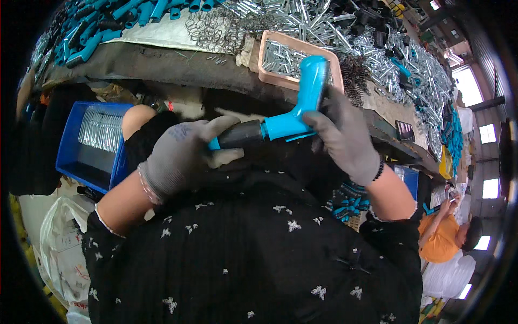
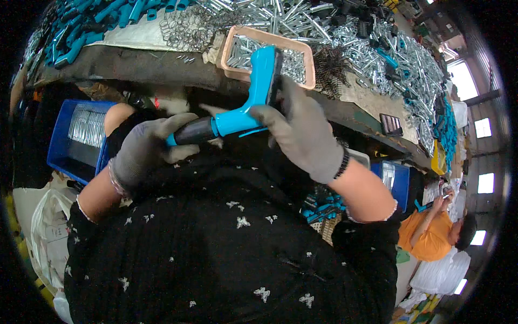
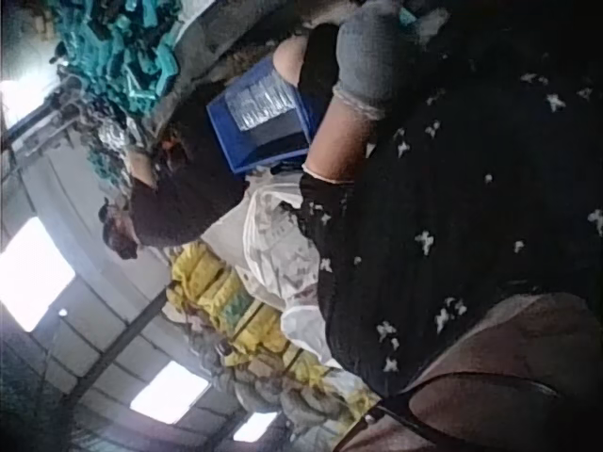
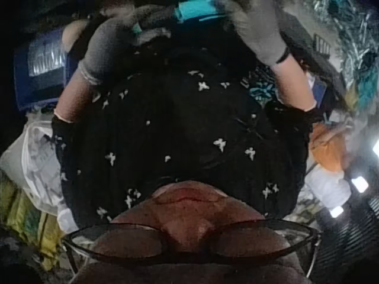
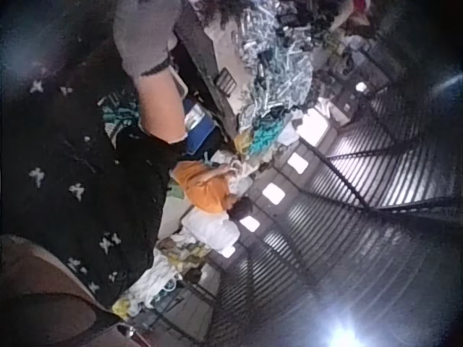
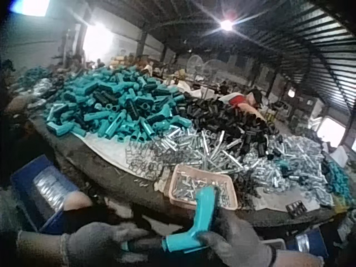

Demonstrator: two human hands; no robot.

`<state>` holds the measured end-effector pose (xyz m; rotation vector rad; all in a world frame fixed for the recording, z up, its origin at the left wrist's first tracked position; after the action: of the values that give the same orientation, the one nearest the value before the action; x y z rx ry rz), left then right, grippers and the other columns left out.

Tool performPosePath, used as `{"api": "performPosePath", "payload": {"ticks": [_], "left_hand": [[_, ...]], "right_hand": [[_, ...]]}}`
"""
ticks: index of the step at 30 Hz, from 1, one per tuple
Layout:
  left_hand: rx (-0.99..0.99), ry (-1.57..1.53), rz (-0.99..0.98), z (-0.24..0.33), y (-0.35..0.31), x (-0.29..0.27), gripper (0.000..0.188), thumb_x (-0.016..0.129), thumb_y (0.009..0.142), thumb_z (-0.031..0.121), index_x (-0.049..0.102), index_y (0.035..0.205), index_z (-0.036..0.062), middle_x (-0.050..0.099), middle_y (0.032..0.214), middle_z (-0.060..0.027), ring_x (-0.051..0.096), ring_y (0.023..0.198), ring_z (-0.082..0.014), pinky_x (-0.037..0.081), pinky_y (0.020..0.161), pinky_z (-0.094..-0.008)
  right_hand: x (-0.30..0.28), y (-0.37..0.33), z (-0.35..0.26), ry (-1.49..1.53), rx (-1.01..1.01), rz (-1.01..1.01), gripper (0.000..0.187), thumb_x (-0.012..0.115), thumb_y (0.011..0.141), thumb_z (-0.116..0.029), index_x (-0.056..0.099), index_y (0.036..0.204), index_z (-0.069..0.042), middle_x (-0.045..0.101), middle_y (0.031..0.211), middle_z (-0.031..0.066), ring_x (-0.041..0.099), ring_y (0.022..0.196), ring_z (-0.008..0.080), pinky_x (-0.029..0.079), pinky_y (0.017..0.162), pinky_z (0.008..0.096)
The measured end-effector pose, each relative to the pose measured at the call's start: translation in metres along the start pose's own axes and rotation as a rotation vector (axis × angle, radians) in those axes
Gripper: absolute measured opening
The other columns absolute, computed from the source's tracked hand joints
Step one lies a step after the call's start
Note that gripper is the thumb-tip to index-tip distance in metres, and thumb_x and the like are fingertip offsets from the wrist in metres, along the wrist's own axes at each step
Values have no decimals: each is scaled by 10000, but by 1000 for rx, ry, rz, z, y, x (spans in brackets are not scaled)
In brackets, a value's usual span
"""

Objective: Assembling blue plastic handles with metal tubes, internal springs, and fasteners at an industrial workbench.

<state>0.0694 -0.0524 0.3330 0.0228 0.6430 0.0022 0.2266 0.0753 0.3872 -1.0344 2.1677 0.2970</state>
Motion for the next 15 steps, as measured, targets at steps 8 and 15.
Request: {"api": "performPosePath", "payload": {"ticks": [8,15], "left_hand": [[220,-204,-149,5,-10,12,522,821,805,278,625,1238,60,688,1008,-157,679,955,-311,521,873,-356],[70,-140,-137,-26,-10,47,506,808,836,325,641,1208,26,713,1029,-146,688,964,-302,523,851,-385]], "right_hand": [[-30,-12,-18,-13,-649,118,661,482,1007,-529,539,1376,16,592,1330,250,549,1272,400,394,1091,415],[0,-34,-62,220,-850,134,375,495,939,-105,583,1288,-1,592,1265,215,539,1249,356,331,1134,495]]}}
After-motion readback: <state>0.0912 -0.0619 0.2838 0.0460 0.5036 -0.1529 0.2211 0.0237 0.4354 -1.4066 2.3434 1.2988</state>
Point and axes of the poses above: each hand's wrist, its own y-axis towards the middle knuckle, its own x-axis out of the palm, z = x × y, the point moved 10 cm from there along y, towards the middle knuckle
